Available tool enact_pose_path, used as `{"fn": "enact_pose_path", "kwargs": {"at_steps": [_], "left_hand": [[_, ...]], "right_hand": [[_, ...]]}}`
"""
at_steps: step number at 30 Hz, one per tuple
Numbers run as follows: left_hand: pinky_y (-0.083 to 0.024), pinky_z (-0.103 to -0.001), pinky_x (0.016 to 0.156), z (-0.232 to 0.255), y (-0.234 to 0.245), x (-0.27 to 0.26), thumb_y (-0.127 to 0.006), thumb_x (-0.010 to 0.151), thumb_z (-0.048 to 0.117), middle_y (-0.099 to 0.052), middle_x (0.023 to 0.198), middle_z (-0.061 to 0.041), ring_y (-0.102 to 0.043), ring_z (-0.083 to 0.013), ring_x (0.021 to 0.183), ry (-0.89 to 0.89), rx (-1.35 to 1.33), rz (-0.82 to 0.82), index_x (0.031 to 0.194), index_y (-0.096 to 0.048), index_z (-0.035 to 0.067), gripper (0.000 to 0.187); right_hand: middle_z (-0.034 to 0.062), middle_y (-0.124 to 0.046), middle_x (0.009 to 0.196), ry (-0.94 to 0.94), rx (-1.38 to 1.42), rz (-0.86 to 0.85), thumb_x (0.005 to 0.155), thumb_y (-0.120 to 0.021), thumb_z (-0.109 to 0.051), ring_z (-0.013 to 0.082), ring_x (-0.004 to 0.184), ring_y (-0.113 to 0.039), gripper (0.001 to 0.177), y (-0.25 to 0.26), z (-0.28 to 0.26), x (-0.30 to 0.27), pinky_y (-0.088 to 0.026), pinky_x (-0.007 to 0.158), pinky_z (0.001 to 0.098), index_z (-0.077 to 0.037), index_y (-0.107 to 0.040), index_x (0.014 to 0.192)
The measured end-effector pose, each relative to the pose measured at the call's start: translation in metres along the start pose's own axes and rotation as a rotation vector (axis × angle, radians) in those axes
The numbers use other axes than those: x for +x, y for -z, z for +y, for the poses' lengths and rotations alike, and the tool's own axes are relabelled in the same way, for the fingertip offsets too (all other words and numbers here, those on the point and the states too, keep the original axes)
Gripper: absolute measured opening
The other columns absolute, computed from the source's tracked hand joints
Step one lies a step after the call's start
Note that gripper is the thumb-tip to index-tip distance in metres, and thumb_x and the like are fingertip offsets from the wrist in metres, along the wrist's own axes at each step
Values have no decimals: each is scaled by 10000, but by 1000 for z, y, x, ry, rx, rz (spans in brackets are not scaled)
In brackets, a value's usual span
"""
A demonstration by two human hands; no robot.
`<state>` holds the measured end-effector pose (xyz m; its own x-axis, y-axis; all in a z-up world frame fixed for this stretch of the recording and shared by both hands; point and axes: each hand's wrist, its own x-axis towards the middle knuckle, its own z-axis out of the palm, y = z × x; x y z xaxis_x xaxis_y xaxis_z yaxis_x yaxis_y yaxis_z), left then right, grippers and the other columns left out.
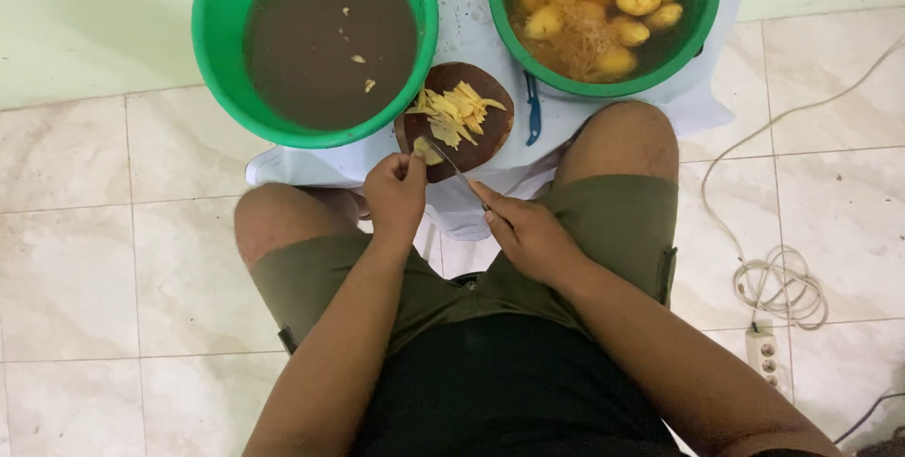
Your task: Slicing potatoes into thin strips using a knife on a wooden board.
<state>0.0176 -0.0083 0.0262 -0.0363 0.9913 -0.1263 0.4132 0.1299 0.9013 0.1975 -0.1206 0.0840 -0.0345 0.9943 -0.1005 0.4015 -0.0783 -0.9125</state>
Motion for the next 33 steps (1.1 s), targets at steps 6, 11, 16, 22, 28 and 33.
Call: {"fn": "enact_pose_path", "kwargs": {"at_steps": [6, 11, 16, 22, 28, 33], "left_hand": [[-442, -349, 526, -11, 4, 6, -667, 987, 209, -591, 547, -109, -555, -194, 535, -88, 123, -29, 699, -674, 39, 335], [-529, -418, 604, 0, 18, -2, -762, 926, 203, -642, 784, -127, -668, -303, 662, -288, 240, -10, 1011, -685, 60, 183], [-560, -353, 573, -27, 10, 6, -788, 870, 123, -615, 878, -17, -669, -230, 643, -565, 373, 8, 1099, -733, 121, 236], [-561, -386, 538, -28, 9, 8, -780, 875, 73, -602, 883, -65, -677, -273, 635, -588, 340, -5, 1070, -724, 66, 202], [-570, -356, 552, -27, 7, 8, -780, 865, 82, -607, 839, -53, -670, -238, 600, -546, 343, -20, 1019, -741, 60, 160], [-552, -398, 539, -35, 5, 10, -789, 866, 87, -596, 831, -74, -666, -283, 615, -557, 317, -5, 1016, -725, 64, 166]], "right_hand": [[229, -692, 1269, -5, -34, 15, 1035, -470, -119, 390, 1114, -681, 472, -4, 8, -4, -548, 935, 492, -132, -527, 1503], [247, -717, 1151, -5, -68, -12, 1043, -440, -138, 407, 1052, -689, 488, -8, 18, -2, -552, 901, 488, -162, -498, 1527], [235, -714, 994, -47, -170, -52, 1047, -421, -201, 403, 885, -694, 500, -13, 15, -3, -562, 750, 482, -213, -481, 1544], [243, -686, 916, -62, -282, -124, 1068, -362, -216, 425, 808, -684, 497, -18, 17, -1, -548, 683, 500, -177, -432, 1558], [116, -651, 806, 102, -683, 65, 1041, -418, -201, 274, 656, -684, 494, -35, 15, -4, -554, 526, 345, -168, -497, 1527], [171, -640, 786, 96, -452, 31, 1046, -406, -179, 357, 663, -682, 508, -35, 22, 9, -562, 542, 418, -163, -454, 1551]]}}
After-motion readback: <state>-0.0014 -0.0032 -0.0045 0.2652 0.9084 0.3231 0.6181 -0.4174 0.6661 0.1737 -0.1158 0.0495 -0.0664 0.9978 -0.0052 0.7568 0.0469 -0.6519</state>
